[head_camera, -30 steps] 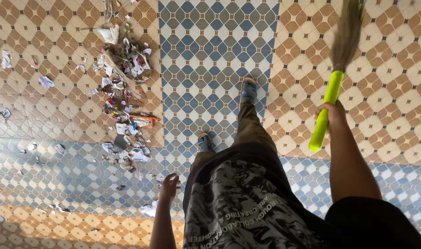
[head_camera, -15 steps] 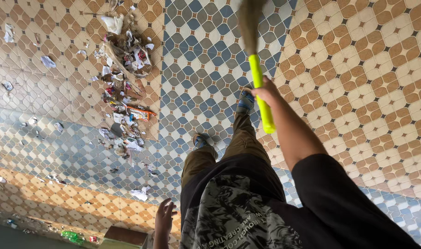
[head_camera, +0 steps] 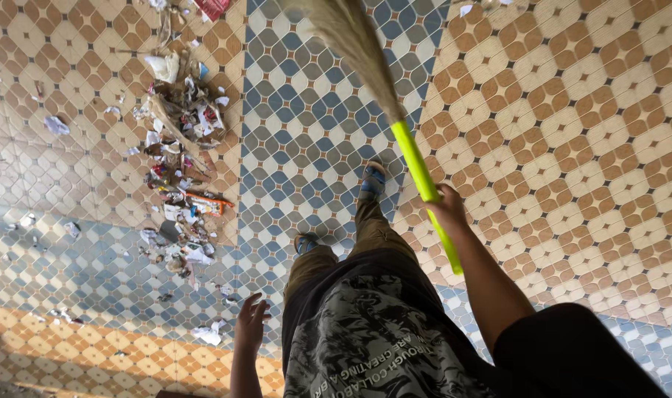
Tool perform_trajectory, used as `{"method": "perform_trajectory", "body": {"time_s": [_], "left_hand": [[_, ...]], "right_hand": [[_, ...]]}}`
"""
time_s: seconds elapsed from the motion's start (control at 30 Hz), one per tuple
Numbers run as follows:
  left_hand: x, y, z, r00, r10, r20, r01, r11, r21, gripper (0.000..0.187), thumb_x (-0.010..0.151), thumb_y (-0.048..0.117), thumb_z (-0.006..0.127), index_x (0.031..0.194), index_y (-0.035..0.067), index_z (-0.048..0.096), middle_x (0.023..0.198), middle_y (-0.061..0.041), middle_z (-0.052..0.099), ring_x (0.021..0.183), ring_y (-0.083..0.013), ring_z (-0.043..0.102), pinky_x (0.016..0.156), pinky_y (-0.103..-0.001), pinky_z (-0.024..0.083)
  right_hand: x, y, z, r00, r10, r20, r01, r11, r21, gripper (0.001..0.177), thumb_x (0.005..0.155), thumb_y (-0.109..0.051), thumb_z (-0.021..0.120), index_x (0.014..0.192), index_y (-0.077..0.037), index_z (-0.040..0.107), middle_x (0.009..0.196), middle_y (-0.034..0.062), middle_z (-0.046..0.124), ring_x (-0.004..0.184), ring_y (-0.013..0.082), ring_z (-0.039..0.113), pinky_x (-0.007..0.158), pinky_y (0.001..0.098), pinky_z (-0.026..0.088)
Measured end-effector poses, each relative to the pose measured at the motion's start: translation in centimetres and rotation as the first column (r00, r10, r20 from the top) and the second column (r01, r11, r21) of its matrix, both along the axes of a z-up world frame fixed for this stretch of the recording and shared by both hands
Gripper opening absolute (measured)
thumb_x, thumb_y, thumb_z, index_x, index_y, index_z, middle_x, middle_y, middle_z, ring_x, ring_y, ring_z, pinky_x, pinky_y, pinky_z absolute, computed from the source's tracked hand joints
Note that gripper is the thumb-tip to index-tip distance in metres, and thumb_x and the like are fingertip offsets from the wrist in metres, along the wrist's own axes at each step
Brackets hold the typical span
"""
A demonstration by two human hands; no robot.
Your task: The person sweeps pieces of paper and plastic debris together into a pile on a decorative tiled floor using a broom.
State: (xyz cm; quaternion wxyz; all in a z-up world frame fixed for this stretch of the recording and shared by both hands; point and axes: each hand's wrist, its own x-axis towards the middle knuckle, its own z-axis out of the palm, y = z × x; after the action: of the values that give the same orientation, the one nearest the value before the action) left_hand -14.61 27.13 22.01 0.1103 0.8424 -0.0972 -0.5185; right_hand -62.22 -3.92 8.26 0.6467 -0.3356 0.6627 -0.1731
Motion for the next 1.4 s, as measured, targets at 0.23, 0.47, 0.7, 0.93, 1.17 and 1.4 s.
{"method": "perform_trajectory", "body": {"time_s": [0.23,0.47,0.7,0.93,1.17,1.4], "left_hand": [[-0.5,-2.9,-2.2,0.999,0.008,-0.034,-0.007,1.000,0.008,0.045,0.096,0.027,0.062,0.138,0.009,0.060,0.108,-0.018,0.077,0.085,-0.0248,0.075,0.079,-0.038,0.057],[-2.4,-2.2,-1.1,1.000,0.000,-0.010,0.000,1.000,0.015,0.046,0.096,0.028,0.062,0.138,0.009,0.059,0.106,-0.018,0.078,0.085,-0.0239,0.076,0.078,-0.036,0.058],[-5.0,-0.3,1.2,0.993,0.117,0.001,-0.117,0.992,0.041,0.047,0.096,0.030,0.062,0.138,0.009,0.059,0.106,-0.019,0.077,0.084,-0.0260,0.076,0.075,-0.038,0.058],[-4.7,-0.5,0.7,1.000,0.015,-0.002,-0.015,0.995,0.095,0.047,0.096,0.030,0.062,0.139,0.010,0.059,0.108,-0.018,0.077,0.087,-0.0262,0.077,0.081,-0.036,0.057],[-0.7,-4.3,-2.6,0.998,0.002,-0.058,-0.002,1.000,0.008,0.046,0.098,0.030,0.060,0.138,0.008,0.057,0.110,-0.018,0.076,0.088,-0.0259,0.076,0.080,-0.037,0.059],[2.9,-13.7,-7.6,0.989,0.037,-0.141,-0.051,0.994,-0.094,0.046,0.098,0.028,0.060,0.136,0.002,0.057,0.107,-0.021,0.075,0.084,-0.0276,0.076,0.073,-0.038,0.060]], "right_hand": [[-12.4,-1.1,1.0,0.913,-0.321,-0.250,0.326,0.945,-0.024,0.089,0.081,0.003,0.065,0.161,-0.020,0.033,0.084,0.0074,0.066,0.055,0.0175,0.062,0.045,0.0333,0.052],[-16.8,-16.1,-5.7,0.909,-0.354,-0.221,0.399,0.892,0.214,0.037,0.090,-0.008,0.068,0.123,0.000,0.053,0.080,0.0114,0.063,0.059,0.0227,0.065,0.051,0.0403,0.057],[-2.1,-17.7,-9.7,0.858,0.321,-0.400,-0.316,0.945,0.081,0.052,0.076,-0.008,0.083,0.124,-0.008,0.063,0.105,0.0128,0.075,0.087,0.0243,0.074,0.072,0.0358,0.061],[15.9,-17.9,-4.3,0.962,0.264,-0.074,-0.257,0.962,0.089,0.070,0.077,-0.005,0.075,0.142,-0.011,0.051,0.094,0.0125,0.074,0.064,0.0213,0.073,0.053,0.0328,0.062],[14.6,-14.4,0.3,0.967,0.251,0.048,-0.255,0.962,0.094,0.062,0.081,-0.009,0.077,0.140,-0.006,0.057,0.082,0.0124,0.071,0.055,0.0200,0.066,0.048,0.0331,0.054],[2.0,-8.9,3.5,0.993,0.086,-0.085,-0.081,0.995,0.061,0.077,0.080,-0.005,0.076,0.150,-0.007,0.045,0.107,0.0160,0.072,0.069,0.0204,0.071,0.054,0.0327,0.060]]}}
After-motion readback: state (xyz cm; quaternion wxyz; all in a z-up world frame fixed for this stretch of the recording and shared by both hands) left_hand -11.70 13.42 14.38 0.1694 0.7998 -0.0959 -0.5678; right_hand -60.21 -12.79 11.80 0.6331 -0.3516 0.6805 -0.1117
